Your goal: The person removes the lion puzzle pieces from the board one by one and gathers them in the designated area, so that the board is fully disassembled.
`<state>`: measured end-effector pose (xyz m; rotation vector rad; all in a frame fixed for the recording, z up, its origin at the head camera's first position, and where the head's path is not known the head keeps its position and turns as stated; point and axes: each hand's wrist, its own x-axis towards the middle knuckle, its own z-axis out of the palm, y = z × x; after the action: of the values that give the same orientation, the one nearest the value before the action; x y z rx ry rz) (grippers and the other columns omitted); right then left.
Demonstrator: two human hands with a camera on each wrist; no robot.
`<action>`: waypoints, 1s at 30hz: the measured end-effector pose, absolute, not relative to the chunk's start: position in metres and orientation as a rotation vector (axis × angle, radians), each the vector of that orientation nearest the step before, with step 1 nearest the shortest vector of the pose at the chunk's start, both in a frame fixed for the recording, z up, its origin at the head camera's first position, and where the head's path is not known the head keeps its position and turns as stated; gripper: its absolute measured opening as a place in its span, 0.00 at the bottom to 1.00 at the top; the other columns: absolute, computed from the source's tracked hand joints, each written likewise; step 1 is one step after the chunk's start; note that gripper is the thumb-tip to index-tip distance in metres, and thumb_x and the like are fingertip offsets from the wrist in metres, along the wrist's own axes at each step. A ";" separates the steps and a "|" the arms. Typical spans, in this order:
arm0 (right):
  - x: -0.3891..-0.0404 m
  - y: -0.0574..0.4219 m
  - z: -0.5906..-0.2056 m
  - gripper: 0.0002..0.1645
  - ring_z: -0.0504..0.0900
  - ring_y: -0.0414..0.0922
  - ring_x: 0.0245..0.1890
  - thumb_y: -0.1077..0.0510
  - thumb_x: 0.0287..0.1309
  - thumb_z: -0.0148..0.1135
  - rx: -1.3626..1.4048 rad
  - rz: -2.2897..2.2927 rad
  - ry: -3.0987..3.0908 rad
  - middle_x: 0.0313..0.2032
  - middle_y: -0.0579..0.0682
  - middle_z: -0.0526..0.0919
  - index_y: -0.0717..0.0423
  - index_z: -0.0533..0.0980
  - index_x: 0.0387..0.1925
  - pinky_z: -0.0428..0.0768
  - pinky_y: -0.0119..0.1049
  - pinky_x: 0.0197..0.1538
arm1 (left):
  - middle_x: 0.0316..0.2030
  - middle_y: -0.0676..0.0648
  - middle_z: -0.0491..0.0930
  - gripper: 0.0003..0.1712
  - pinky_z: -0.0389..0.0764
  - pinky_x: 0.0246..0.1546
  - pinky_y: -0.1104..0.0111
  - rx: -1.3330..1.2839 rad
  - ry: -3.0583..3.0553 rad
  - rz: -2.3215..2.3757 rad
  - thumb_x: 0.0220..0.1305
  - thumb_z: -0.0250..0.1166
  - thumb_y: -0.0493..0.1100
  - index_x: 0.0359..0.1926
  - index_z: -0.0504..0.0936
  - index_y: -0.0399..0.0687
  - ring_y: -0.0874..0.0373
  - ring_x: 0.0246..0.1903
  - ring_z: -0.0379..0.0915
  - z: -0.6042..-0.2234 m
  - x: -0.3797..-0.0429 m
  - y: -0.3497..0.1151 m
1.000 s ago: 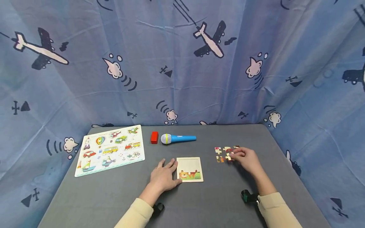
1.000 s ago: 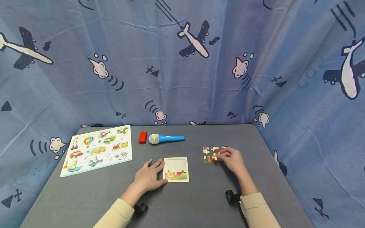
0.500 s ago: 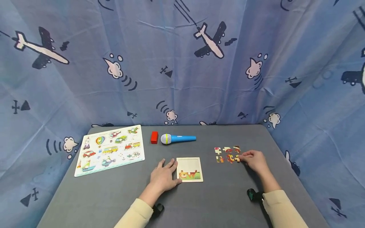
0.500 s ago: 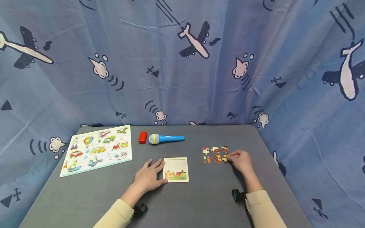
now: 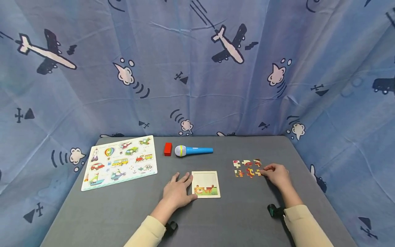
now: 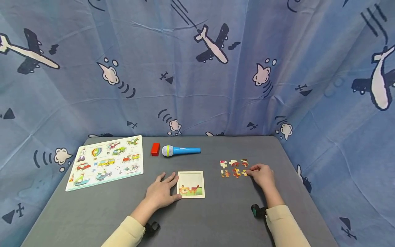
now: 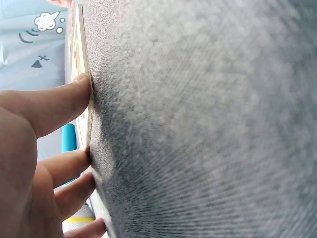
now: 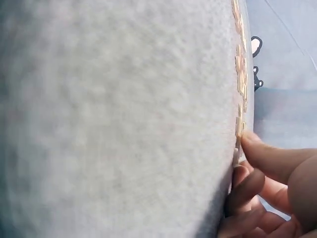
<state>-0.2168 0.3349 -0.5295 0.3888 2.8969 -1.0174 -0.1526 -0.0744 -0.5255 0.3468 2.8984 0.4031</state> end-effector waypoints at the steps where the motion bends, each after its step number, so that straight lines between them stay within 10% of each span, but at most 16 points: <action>1: -0.216 0.335 -0.529 0.21 0.77 0.46 0.30 0.48 0.60 0.71 0.382 -1.016 2.901 0.29 0.51 0.84 0.64 0.82 0.41 0.71 0.37 0.31 | 0.74 0.50 0.65 0.48 0.68 0.67 0.44 0.348 2.898 0.402 0.57 0.70 0.67 0.74 0.69 0.55 0.39 0.75 0.54 -0.525 -0.153 -0.074; 30: -0.188 0.233 -0.479 0.18 0.81 0.42 0.31 0.54 0.58 0.74 -0.069 -1.188 3.009 0.33 0.50 0.88 0.62 0.83 0.45 0.77 0.34 0.34 | 0.75 0.51 0.65 0.47 0.67 0.67 0.45 0.379 2.904 0.365 0.59 0.67 0.69 0.75 0.68 0.56 0.38 0.75 0.54 -0.526 -0.153 -0.075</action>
<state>-0.1878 0.2331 -0.4791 -0.0686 3.0087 -1.1881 -0.1525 -0.0749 -0.5264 0.3786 2.9043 0.3652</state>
